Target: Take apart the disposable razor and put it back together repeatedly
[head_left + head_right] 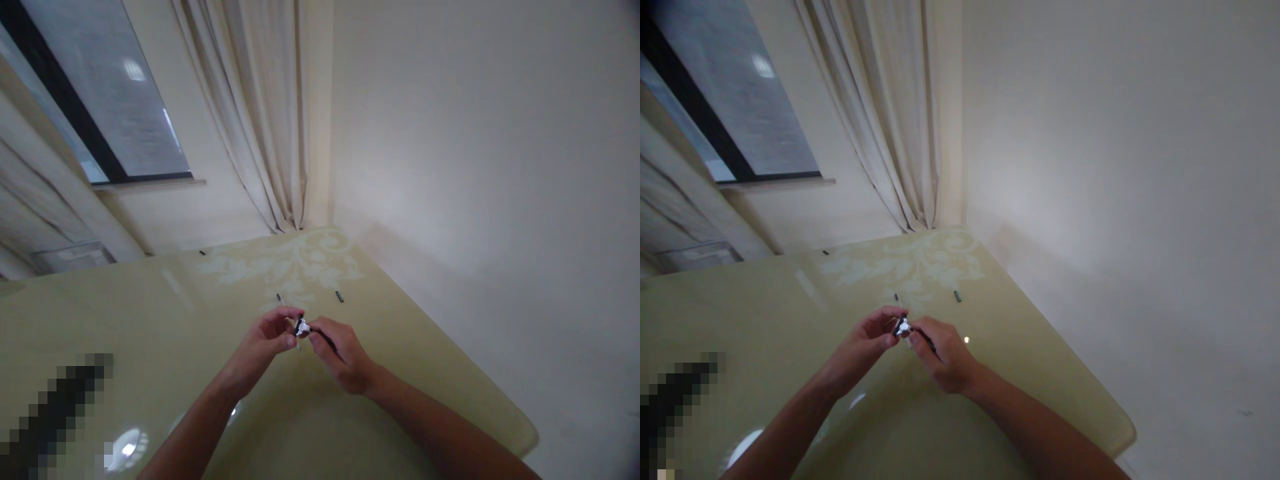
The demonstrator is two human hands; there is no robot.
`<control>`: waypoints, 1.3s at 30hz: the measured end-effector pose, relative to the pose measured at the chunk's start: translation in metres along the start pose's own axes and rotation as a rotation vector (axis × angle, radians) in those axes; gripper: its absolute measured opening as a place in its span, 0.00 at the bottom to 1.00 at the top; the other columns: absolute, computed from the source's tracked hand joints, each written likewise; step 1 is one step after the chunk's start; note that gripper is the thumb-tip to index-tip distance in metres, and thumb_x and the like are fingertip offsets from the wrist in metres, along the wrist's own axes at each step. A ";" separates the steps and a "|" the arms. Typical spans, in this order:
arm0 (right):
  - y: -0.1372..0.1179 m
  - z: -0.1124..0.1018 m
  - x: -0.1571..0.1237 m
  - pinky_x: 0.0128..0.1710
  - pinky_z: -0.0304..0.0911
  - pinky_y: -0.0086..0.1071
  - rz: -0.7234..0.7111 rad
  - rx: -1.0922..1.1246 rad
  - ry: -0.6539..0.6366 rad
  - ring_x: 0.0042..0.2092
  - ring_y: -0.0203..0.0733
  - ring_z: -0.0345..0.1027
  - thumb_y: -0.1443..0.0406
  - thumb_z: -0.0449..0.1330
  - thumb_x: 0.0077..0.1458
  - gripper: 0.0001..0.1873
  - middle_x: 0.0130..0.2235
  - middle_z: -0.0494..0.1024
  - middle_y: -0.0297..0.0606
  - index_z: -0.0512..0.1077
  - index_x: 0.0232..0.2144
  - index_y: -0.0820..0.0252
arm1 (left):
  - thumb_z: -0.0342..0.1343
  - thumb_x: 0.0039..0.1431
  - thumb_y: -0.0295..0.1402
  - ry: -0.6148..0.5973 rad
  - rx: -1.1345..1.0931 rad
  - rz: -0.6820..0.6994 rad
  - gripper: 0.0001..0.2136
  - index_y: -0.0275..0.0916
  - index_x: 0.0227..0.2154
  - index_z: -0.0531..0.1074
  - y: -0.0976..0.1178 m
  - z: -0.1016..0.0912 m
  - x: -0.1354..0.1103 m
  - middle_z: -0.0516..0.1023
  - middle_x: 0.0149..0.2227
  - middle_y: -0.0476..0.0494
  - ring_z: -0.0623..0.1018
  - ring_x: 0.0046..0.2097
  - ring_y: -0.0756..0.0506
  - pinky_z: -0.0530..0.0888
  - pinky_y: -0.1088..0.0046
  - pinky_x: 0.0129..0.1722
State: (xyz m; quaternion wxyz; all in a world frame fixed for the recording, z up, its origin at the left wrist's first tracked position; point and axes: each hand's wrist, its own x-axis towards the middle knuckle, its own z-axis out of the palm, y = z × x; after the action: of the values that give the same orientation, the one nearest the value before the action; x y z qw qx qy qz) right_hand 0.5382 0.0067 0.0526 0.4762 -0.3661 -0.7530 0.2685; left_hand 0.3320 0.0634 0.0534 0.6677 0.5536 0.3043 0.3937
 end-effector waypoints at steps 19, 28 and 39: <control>-0.003 0.000 0.001 0.37 0.59 0.32 -0.011 0.018 0.020 0.33 0.40 0.63 0.58 0.50 0.74 0.15 0.32 0.70 0.35 0.73 0.41 0.57 | 0.79 0.42 0.34 0.076 0.049 0.119 0.18 0.45 0.40 0.86 0.006 0.004 -0.002 0.75 0.35 0.49 0.69 0.33 0.50 0.68 0.75 0.34; -0.002 0.004 0.002 0.35 0.57 0.30 0.024 0.102 0.054 0.30 0.36 0.60 0.59 0.52 0.74 0.18 0.28 0.67 0.32 0.69 0.31 0.58 | 0.78 0.42 0.33 0.113 0.043 0.133 0.17 0.45 0.38 0.87 0.009 0.015 -0.002 0.74 0.36 0.48 0.71 0.34 0.51 0.69 0.75 0.34; -0.003 -0.005 0.005 0.36 0.60 0.30 0.039 0.103 0.057 0.32 0.38 0.66 0.59 0.55 0.72 0.15 0.30 0.73 0.34 0.76 0.36 0.60 | 0.76 0.46 0.36 0.030 0.200 0.047 0.24 0.41 0.48 0.82 0.019 0.009 -0.003 0.73 0.28 0.52 0.71 0.32 0.50 0.69 0.75 0.33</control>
State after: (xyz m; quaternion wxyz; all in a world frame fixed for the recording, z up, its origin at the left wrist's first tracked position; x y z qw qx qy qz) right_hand 0.5409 0.0095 0.0593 0.5104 -0.3631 -0.7171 0.3056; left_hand 0.3340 0.0578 0.0739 0.5952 0.6186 0.3388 0.3851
